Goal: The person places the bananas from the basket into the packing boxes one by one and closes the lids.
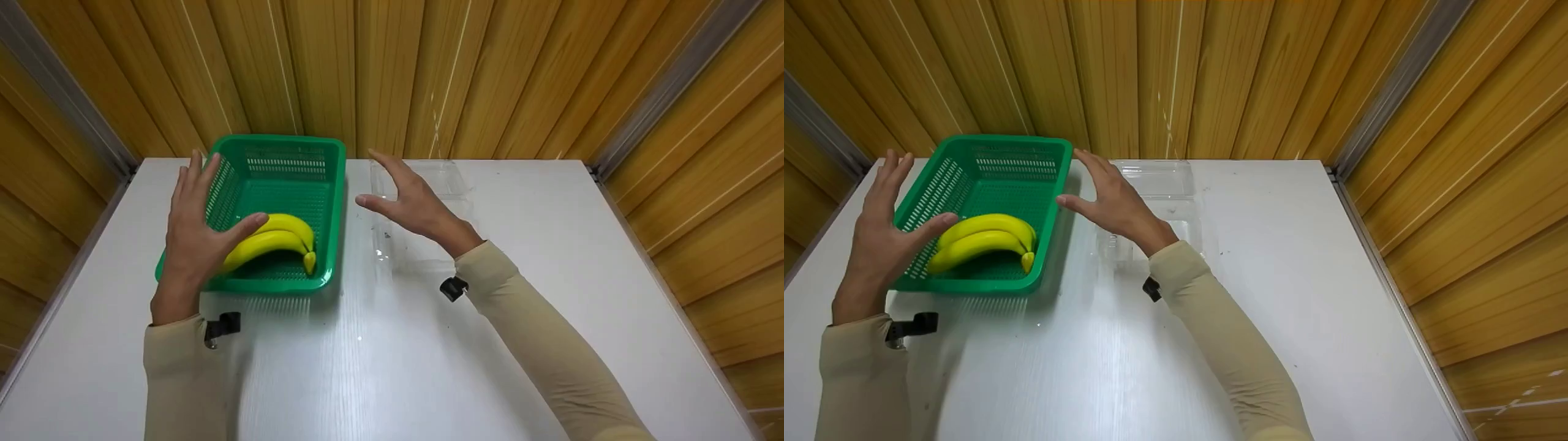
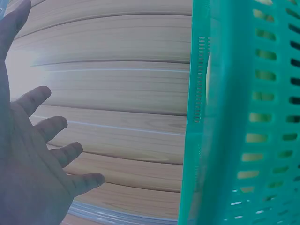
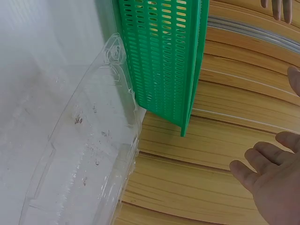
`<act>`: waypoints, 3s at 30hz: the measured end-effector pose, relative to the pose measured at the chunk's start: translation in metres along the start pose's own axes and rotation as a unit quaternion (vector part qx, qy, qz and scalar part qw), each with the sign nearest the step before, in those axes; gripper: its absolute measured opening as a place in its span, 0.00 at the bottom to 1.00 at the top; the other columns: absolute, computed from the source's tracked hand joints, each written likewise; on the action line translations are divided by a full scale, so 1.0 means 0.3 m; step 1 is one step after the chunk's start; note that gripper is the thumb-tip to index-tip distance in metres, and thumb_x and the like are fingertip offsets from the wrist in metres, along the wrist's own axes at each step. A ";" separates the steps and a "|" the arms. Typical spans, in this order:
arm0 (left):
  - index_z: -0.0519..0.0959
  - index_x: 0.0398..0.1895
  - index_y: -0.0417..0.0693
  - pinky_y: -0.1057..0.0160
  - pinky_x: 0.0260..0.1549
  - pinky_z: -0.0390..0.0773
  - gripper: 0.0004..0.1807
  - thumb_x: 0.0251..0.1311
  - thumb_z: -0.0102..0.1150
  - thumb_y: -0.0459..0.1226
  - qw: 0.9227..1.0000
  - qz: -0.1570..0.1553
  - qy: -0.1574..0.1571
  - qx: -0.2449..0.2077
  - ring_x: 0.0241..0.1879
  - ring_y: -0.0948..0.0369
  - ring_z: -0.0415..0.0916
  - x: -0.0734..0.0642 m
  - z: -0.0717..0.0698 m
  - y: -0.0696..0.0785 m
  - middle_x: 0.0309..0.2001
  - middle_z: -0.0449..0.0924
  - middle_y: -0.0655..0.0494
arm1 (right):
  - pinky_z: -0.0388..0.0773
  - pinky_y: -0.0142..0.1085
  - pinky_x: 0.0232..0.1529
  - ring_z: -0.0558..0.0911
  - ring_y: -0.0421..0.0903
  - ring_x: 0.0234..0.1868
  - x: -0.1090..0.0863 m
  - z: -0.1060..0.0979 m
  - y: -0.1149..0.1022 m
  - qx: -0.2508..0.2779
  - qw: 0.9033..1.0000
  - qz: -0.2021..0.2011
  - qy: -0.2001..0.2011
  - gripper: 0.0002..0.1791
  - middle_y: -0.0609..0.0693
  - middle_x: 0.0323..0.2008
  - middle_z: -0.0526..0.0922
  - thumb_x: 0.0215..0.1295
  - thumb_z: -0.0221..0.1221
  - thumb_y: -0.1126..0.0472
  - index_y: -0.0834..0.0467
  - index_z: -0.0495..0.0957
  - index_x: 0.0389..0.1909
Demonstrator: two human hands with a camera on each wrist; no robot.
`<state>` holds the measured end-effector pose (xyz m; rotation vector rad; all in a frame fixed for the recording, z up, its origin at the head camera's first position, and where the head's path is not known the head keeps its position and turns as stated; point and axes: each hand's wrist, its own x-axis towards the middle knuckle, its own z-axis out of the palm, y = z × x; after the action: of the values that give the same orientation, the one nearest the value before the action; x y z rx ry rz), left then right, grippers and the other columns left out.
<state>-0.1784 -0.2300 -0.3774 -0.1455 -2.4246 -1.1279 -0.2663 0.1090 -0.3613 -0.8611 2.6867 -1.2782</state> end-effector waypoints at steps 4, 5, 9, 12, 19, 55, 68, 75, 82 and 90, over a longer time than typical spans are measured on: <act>0.55 0.87 0.61 0.29 0.76 0.32 0.53 0.61 0.73 0.54 1.000 -0.013 -0.003 -0.001 0.85 0.50 0.33 -0.016 -0.013 -0.019 0.87 0.40 0.58 | 0.57 0.51 0.79 0.55 0.45 0.82 0.005 0.012 -0.003 0.005 1.000 -0.007 -0.004 0.49 0.45 0.83 0.56 0.72 0.65 0.37 0.47 0.53 0.86; 0.55 0.87 0.61 0.29 0.75 0.33 0.54 0.61 0.73 0.53 1.000 -0.018 -0.004 -0.002 0.85 0.50 0.34 -0.020 -0.016 -0.025 0.87 0.39 0.59 | 0.58 0.51 0.79 0.56 0.45 0.82 0.006 0.017 -0.004 0.005 1.000 -0.008 -0.006 0.49 0.46 0.83 0.57 0.72 0.65 0.37 0.48 0.54 0.86; 0.56 0.87 0.61 0.27 0.74 0.33 0.54 0.60 0.75 0.52 0.999 -0.040 -0.004 -0.008 0.85 0.51 0.34 -0.036 -0.026 -0.048 0.87 0.39 0.61 | 0.62 0.50 0.78 0.59 0.46 0.81 0.007 0.034 -0.006 0.008 1.000 -0.011 -0.008 0.48 0.47 0.82 0.59 0.72 0.66 0.38 0.48 0.55 0.85; 0.57 0.86 0.61 0.27 0.74 0.34 0.54 0.59 0.76 0.50 0.998 -0.054 0.003 -0.018 0.85 0.52 0.36 -0.045 -0.029 -0.063 0.87 0.40 0.61 | 0.64 0.48 0.77 0.61 0.46 0.80 0.008 0.045 -0.006 0.010 1.000 -0.016 -0.009 0.48 0.49 0.82 0.61 0.72 0.66 0.40 0.50 0.56 0.85; 0.59 0.86 0.63 0.32 0.77 0.37 0.52 0.59 0.75 0.48 0.997 -0.067 0.023 -0.040 0.84 0.56 0.39 -0.072 -0.025 -0.087 0.86 0.44 0.64 | 0.66 0.46 0.75 0.65 0.48 0.78 0.008 0.063 -0.006 0.019 0.999 -0.024 -0.021 0.48 0.49 0.81 0.63 0.72 0.67 0.40 0.51 0.57 0.84; 0.59 0.85 0.68 0.41 0.79 0.38 0.52 0.60 0.76 0.52 0.982 -0.178 0.042 -0.055 0.84 0.63 0.38 -0.192 -0.063 -0.202 0.84 0.43 0.73 | 0.66 0.40 0.75 0.67 0.46 0.77 0.039 0.160 -0.009 0.056 0.996 -0.026 -0.059 0.49 0.54 0.79 0.65 0.72 0.68 0.44 0.55 0.55 0.84; 0.62 0.84 0.66 0.49 0.80 0.45 0.49 0.61 0.78 0.49 0.977 -0.187 0.045 -0.089 0.83 0.66 0.43 -0.222 -0.052 -0.260 0.83 0.50 0.72 | 0.67 0.43 0.75 0.68 0.46 0.76 0.047 0.178 -0.012 0.061 0.996 -0.022 -0.060 0.49 0.51 0.78 0.68 0.71 0.69 0.44 0.52 0.55 0.85; 0.63 0.83 0.65 0.53 0.78 0.56 0.47 0.63 0.77 0.47 0.972 -0.212 0.039 -0.092 0.82 0.61 0.51 -0.234 -0.049 -0.275 0.83 0.55 0.68 | 0.67 0.40 0.74 0.68 0.46 0.76 0.047 0.181 -0.005 0.059 0.996 -0.021 -0.062 0.50 0.51 0.77 0.68 0.71 0.69 0.44 0.54 0.55 0.85; 0.64 0.83 0.69 0.50 0.76 0.61 0.47 0.62 0.78 0.48 0.966 -0.233 0.042 -0.105 0.79 0.55 0.57 -0.237 -0.044 -0.282 0.82 0.59 0.63 | 0.68 0.41 0.74 0.69 0.48 0.76 0.046 0.182 0.000 0.065 0.996 -0.023 -0.062 0.50 0.52 0.77 0.68 0.71 0.69 0.44 0.54 0.54 0.84; 0.66 0.82 0.65 0.56 0.77 0.59 0.46 0.62 0.78 0.44 0.972 -0.200 0.053 -0.110 0.80 0.61 0.56 -0.240 -0.021 -0.291 0.80 0.62 0.68 | 0.67 0.43 0.75 0.68 0.50 0.77 0.044 0.194 -0.001 0.065 0.995 -0.009 -0.071 0.50 0.52 0.78 0.66 0.71 0.69 0.45 0.55 0.53 0.85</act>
<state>-0.1367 -0.2852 -0.4671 0.3422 -2.2853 -1.5354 -0.2618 0.0612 -0.3970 -0.9241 2.4637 -1.3248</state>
